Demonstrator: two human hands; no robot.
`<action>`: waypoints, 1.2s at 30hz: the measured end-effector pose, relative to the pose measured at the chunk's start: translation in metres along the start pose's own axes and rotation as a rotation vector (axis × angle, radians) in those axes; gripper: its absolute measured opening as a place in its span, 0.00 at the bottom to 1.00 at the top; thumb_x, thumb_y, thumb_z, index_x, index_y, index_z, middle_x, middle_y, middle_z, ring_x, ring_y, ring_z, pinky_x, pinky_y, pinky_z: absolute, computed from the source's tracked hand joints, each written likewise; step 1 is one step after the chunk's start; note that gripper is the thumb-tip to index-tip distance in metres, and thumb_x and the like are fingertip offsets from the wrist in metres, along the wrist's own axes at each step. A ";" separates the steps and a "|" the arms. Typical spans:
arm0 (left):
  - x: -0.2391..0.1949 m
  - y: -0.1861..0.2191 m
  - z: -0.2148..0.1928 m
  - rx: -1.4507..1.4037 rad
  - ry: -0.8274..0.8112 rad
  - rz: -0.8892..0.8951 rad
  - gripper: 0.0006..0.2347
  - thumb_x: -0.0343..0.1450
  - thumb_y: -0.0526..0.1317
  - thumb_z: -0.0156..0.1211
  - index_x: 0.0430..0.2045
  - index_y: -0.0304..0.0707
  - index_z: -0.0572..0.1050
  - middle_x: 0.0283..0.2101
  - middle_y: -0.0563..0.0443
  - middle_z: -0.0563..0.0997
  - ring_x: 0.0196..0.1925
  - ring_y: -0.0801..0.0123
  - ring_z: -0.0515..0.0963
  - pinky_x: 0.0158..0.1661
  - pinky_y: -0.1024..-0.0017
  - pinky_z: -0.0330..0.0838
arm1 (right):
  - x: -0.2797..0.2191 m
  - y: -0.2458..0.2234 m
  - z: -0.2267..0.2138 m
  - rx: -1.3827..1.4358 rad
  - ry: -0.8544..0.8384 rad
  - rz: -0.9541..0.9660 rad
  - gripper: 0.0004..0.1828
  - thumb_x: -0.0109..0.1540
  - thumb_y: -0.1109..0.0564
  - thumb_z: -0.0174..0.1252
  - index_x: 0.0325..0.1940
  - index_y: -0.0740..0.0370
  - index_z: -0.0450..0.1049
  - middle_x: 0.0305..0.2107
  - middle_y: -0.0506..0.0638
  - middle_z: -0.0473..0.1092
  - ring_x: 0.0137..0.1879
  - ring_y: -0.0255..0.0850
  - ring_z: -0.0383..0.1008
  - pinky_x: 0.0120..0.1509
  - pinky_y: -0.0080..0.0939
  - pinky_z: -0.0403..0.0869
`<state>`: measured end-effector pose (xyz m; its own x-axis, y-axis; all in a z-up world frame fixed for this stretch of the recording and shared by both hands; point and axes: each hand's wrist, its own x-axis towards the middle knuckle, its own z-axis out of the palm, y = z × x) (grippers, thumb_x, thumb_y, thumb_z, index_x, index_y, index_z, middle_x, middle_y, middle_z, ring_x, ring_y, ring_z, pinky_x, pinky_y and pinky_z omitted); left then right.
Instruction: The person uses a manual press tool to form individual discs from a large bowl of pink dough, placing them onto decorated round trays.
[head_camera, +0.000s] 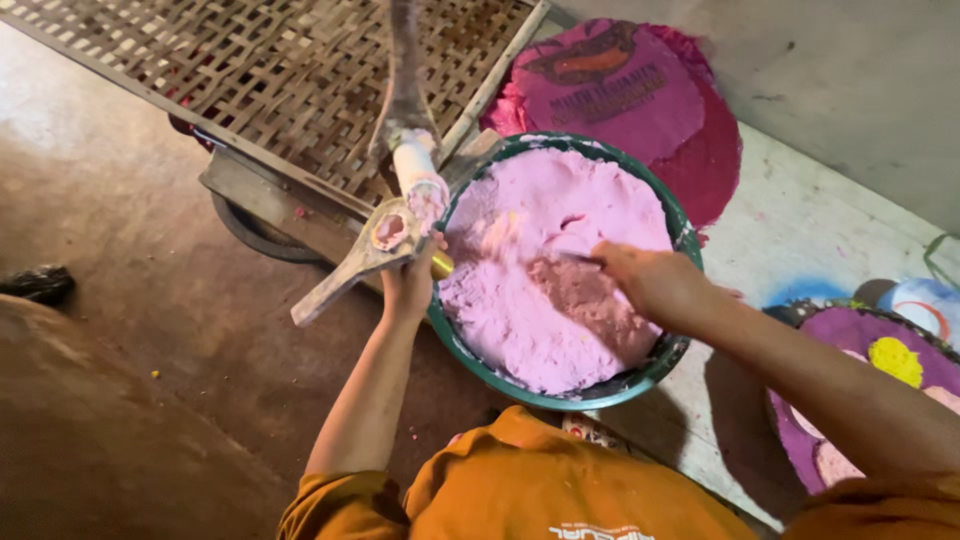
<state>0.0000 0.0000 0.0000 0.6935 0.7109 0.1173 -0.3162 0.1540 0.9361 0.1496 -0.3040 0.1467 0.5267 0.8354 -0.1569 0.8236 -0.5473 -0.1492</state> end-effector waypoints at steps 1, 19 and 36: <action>0.000 -0.004 0.002 0.029 0.007 0.005 0.08 0.72 0.33 0.63 0.42 0.34 0.74 0.37 0.51 0.79 0.38 0.69 0.79 0.38 0.69 0.75 | 0.003 0.002 -0.008 0.024 -0.005 0.032 0.22 0.66 0.53 0.53 0.65 0.45 0.68 0.47 0.54 0.77 0.43 0.54 0.81 0.47 0.53 0.77; -0.003 0.029 0.020 0.241 0.060 0.172 0.05 0.71 0.31 0.61 0.37 0.35 0.74 0.37 0.54 0.77 0.37 0.71 0.76 0.37 0.72 0.72 | 0.010 -0.008 0.002 0.200 -0.026 -0.205 0.36 0.53 0.63 0.53 0.67 0.45 0.70 0.43 0.55 0.78 0.43 0.54 0.79 0.45 0.50 0.76; -0.053 0.119 0.100 0.961 -0.582 0.497 0.31 0.57 0.46 0.76 0.55 0.37 0.74 0.52 0.40 0.80 0.53 0.48 0.80 0.52 0.61 0.73 | -0.039 -0.108 -0.104 -0.628 0.234 -0.491 0.12 0.57 0.56 0.53 0.42 0.61 0.74 0.24 0.48 0.71 0.26 0.41 0.76 0.26 0.42 0.74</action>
<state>-0.0098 -0.0881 0.1385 0.8969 0.0972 0.4313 -0.1944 -0.7895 0.5822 0.0618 -0.2724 0.2703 0.0497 0.9988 0.0012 0.8987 -0.0452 0.4362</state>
